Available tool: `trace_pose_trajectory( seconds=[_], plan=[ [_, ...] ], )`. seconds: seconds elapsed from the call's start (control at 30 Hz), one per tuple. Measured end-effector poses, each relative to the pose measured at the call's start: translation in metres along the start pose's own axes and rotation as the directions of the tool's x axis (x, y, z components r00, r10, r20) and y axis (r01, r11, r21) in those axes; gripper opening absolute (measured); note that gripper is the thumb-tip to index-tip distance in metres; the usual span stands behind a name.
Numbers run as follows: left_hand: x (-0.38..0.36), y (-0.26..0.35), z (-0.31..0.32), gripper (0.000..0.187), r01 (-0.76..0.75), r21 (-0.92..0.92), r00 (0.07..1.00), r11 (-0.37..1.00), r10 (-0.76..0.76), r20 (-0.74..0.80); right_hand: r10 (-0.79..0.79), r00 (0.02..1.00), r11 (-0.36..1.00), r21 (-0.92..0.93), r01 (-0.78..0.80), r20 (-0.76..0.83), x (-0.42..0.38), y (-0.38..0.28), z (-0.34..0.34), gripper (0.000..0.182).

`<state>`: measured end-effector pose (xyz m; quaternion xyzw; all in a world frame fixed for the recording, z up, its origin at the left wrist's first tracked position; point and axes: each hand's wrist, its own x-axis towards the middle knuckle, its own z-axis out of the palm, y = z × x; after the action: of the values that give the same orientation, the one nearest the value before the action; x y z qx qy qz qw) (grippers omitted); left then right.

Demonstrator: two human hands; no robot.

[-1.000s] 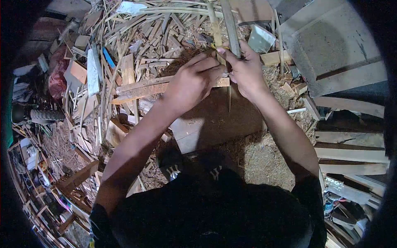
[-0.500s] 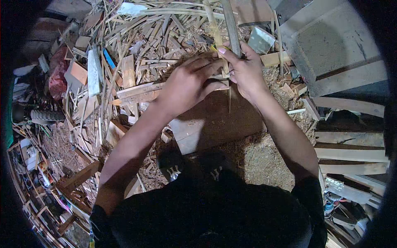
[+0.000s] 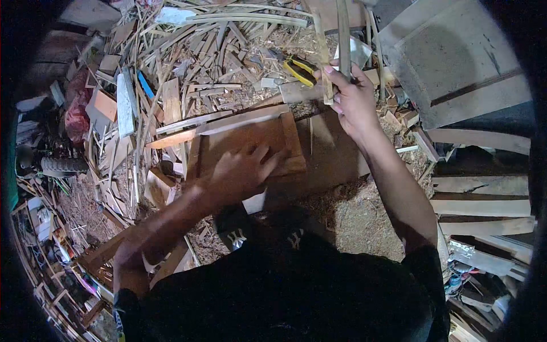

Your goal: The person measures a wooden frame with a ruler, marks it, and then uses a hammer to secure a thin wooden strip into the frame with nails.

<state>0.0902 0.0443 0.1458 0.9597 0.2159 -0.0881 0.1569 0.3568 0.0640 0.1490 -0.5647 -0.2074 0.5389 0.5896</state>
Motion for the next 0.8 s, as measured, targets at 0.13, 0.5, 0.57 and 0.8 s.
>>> trace_pose_trajectory(
  seconds=[0.13,0.5,0.57,0.8],
  plan=[
    [-0.014,-0.025,0.010,0.082,0.010,0.287,0.983,0.958,0.043,-0.177,-0.011,1.000,1.000,-0.008,0.011,-0.023,-0.002,0.006,-0.009,0.020],
    [-0.006,-0.075,-0.051,0.050,0.291,0.031,0.834,0.956,-0.237,-0.498,-0.058,0.995,0.900,-0.427,0.085,0.076,0.026,0.070,-0.051,0.024],
    [-0.004,-0.100,-0.023,0.051,0.315,0.136,0.852,0.939,-0.216,-0.477,-0.048,0.989,0.886,-0.450,0.108,0.141,0.034,0.085,-0.056,0.026],
    [-0.009,-0.093,0.014,0.060,0.347,0.139,0.887,0.927,-0.277,-0.369,0.102,0.938,0.748,-0.647,0.147,0.331,0.039,0.079,-0.044,0.037]
  ],
)
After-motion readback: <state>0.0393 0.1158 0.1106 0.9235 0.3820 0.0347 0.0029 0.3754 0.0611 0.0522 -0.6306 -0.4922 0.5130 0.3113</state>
